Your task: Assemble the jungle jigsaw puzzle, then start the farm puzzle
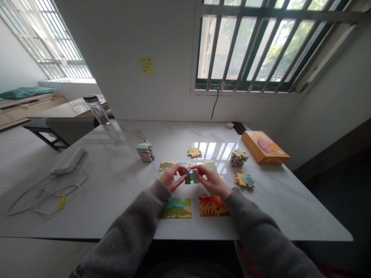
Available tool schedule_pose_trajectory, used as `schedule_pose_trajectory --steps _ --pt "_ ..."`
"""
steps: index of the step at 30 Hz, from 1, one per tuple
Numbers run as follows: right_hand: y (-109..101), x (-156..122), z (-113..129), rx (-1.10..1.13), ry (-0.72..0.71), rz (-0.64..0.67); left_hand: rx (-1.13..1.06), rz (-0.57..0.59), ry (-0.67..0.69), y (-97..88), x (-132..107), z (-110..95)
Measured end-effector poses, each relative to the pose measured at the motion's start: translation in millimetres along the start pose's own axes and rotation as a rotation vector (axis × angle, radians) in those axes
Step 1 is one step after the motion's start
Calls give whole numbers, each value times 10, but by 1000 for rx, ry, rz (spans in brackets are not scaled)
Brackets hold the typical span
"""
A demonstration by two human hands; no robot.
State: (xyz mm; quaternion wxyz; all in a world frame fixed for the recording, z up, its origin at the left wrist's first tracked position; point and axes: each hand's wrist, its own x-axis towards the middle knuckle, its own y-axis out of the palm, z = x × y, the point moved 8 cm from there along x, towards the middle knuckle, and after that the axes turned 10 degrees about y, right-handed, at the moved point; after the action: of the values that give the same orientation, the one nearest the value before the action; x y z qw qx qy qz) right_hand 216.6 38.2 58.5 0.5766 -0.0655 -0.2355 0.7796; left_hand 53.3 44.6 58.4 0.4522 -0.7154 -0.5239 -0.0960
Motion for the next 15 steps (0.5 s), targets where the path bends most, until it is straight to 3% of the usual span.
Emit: schedule_pose_trajectory --steps 7,11,15 --pt "73 24 -79 140 47 30 -2 -34 -158 20 -37 151" --pt "-5 75 -256 290 103 -74 9 67 22 110 -14 -43" --pt "2 93 -308 310 122 -67 93 94 217 136 -23 -222"
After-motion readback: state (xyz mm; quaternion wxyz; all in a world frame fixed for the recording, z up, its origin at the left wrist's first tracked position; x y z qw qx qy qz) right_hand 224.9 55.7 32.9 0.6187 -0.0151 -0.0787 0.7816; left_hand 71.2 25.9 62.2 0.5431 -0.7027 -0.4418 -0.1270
